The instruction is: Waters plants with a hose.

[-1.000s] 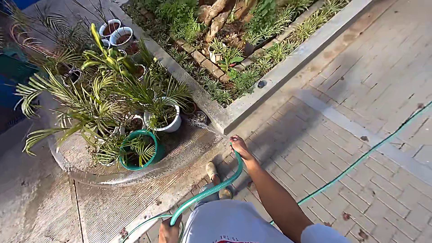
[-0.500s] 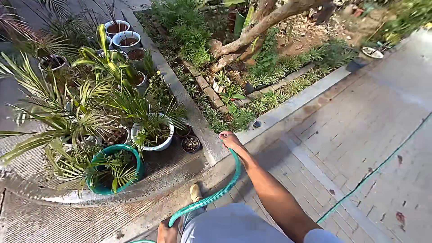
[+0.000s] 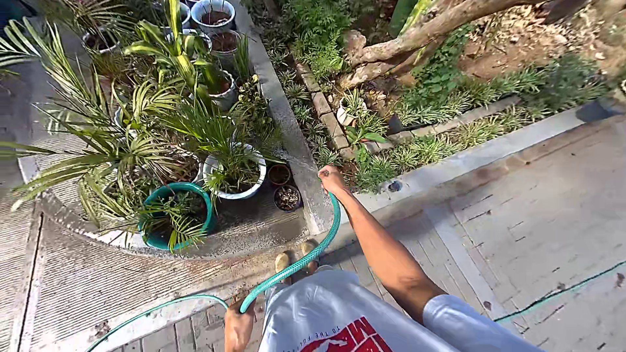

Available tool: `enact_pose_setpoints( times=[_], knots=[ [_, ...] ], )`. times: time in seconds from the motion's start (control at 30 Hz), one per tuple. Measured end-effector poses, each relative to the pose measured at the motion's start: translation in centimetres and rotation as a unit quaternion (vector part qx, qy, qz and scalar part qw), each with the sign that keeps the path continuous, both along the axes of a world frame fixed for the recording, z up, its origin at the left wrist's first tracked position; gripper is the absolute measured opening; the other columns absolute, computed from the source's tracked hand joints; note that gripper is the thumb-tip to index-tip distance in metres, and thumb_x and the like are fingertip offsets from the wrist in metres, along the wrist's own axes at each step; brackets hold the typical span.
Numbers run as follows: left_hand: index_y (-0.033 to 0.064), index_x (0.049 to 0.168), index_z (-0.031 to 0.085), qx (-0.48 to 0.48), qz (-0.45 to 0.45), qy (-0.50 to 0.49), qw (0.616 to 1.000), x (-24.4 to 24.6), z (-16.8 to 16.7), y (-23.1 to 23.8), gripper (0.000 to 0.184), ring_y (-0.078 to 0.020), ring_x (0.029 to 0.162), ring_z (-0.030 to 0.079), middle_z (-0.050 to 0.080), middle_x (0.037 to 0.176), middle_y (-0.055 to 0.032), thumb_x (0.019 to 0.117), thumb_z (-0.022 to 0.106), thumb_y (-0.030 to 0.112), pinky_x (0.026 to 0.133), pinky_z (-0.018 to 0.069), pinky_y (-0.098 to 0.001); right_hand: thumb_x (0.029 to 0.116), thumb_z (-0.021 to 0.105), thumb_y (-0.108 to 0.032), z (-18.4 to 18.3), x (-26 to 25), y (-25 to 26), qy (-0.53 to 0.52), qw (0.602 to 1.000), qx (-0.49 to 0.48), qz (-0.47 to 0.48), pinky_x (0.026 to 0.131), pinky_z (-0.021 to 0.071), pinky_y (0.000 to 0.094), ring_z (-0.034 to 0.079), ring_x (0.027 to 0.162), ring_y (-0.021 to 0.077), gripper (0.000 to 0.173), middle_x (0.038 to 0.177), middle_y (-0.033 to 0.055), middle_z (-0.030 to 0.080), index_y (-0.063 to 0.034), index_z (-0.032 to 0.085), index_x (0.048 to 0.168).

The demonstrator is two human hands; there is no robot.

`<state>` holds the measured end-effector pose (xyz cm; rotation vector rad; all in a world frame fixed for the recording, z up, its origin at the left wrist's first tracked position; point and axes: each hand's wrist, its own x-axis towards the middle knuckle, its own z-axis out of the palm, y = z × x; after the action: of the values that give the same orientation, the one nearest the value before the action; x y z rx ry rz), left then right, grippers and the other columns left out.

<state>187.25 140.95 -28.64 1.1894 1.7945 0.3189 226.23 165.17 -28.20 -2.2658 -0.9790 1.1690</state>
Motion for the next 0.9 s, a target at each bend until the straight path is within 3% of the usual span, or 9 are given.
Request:
enact_pose_setpoints(
  times=[0.1, 0.17, 0.23, 0.37, 0.5, 0.67, 0.9],
  knots=[
    [0.0005, 0.077, 0.068, -0.014, 0.044, 0.039, 0.998, 0.1, -1.5, -1.5, 0.031, -0.0187, 0.059, 0.053, 0.056, 0.062, -0.0072, 0.0986, 0.067, 0.022, 0.062, 0.0457, -0.0458, 0.1094, 0.048, -0.027, -4.2, -0.7, -1.2, 0.011, 1.0, -0.022, -0.006, 0.064, 0.0565, 0.0449, 0.064, 0.065, 0.028, 0.035, 0.093, 0.0206, 0.067, -0.008, 0.057, 0.137],
    [-0.0025, 0.079, 0.067, -0.052, 0.075, 0.064, 0.994, 0.2, -2.6, -2.6, 0.035, -0.0239, 0.063, 0.055, 0.057, 0.066, -0.0119, 0.099, 0.068, 0.026, 0.065, 0.0467, -0.0505, 0.1102, 0.046, -0.024, -5.5, -1.5, -2.1, 0.025, 0.998, -0.063, 0.01, 0.073, 0.0573, 0.0447, 0.067, 0.076, 0.0293, 0.035, 0.104, 0.0227, 0.067, -0.0049, 0.055, 0.139],
    [-0.0023, 0.079, 0.066, -0.077, 0.096, 0.074, 0.99, 0.7, -3.0, -3.9, 0.037, -0.0229, 0.062, 0.053, 0.056, 0.066, -0.0112, 0.0993, 0.068, 0.028, 0.064, 0.0454, -0.0492, 0.1101, 0.046, -0.022, -6.4, -1.9, -3.0, 0.032, 0.995, -0.091, 0.016, 0.081, 0.0568, 0.0449, 0.069, 0.086, 0.0305, 0.036, 0.112, 0.0238, 0.067, -0.0039, 0.056, 0.139],
    [-0.0016, 0.079, 0.068, -0.097, 0.094, 0.098, 0.986, 1.9, -2.0, -5.1, 0.036, -0.0249, 0.064, 0.056, 0.059, 0.067, -0.0131, 0.1003, 0.067, 0.028, 0.066, 0.0467, -0.0511, 0.1109, 0.046, -0.025, -7.8, -0.8, -3.6, 0.041, 0.996, -0.083, 0.008, 0.079, 0.0577, 0.0448, 0.07, 0.083, 0.0303, 0.037, 0.11, 0.0237, 0.068, -0.0059, 0.056, 0.14],
    [-0.0015, 0.079, 0.069, -0.091, 0.092, 0.11, 0.985, 3.1, -1.7, -5.4, 0.035, -0.0248, 0.063, 0.056, 0.059, 0.066, -0.0129, 0.1003, 0.067, 0.026, 0.065, 0.0466, -0.0507, 0.1106, 0.045, -0.022, -9.4, -0.1, -4.4, 0.057, 0.986, -0.142, 0.069, 0.079, 0.0567, 0.0411, 0.069, 0.084, 0.0264, 0.037, 0.115, 0.0221, 0.066, -0.0052, 0.054, 0.142],
    [-0.0003, 0.08, 0.069, -0.091, 0.116, 0.112, 0.983, 4.2, -1.8, -5.3, 0.034, -0.0243, 0.063, 0.056, 0.059, 0.066, -0.0122, 0.0996, 0.068, 0.027, 0.065, 0.0464, -0.0507, 0.1099, 0.045, -0.021, -11.8, 0.3, -6.1, 0.071, 0.981, -0.17, 0.063, 0.08, 0.0564, 0.0397, 0.068, 0.085, 0.0242, 0.037, 0.115, 0.0196, 0.067, -0.0052, 0.054, 0.142],
    [-0.0008, 0.086, 0.072, -0.056, 0.116, 0.112, 0.985, 5.1, -1.0, -3.9, 0.028, -0.0263, 0.069, 0.06, 0.063, 0.071, -0.0143, 0.099, 0.068, 0.024, 0.07, 0.0481, -0.0526, 0.1112, 0.045, -0.027, -7.4, 1.6, -1.8, 0.06, 0.996, -0.052, 0.027, 0.071, 0.0568, 0.0406, 0.066, 0.071, 0.0257, 0.037, 0.097, 0.0198, 0.068, -0.0079, 0.055, 0.141]
  ],
)
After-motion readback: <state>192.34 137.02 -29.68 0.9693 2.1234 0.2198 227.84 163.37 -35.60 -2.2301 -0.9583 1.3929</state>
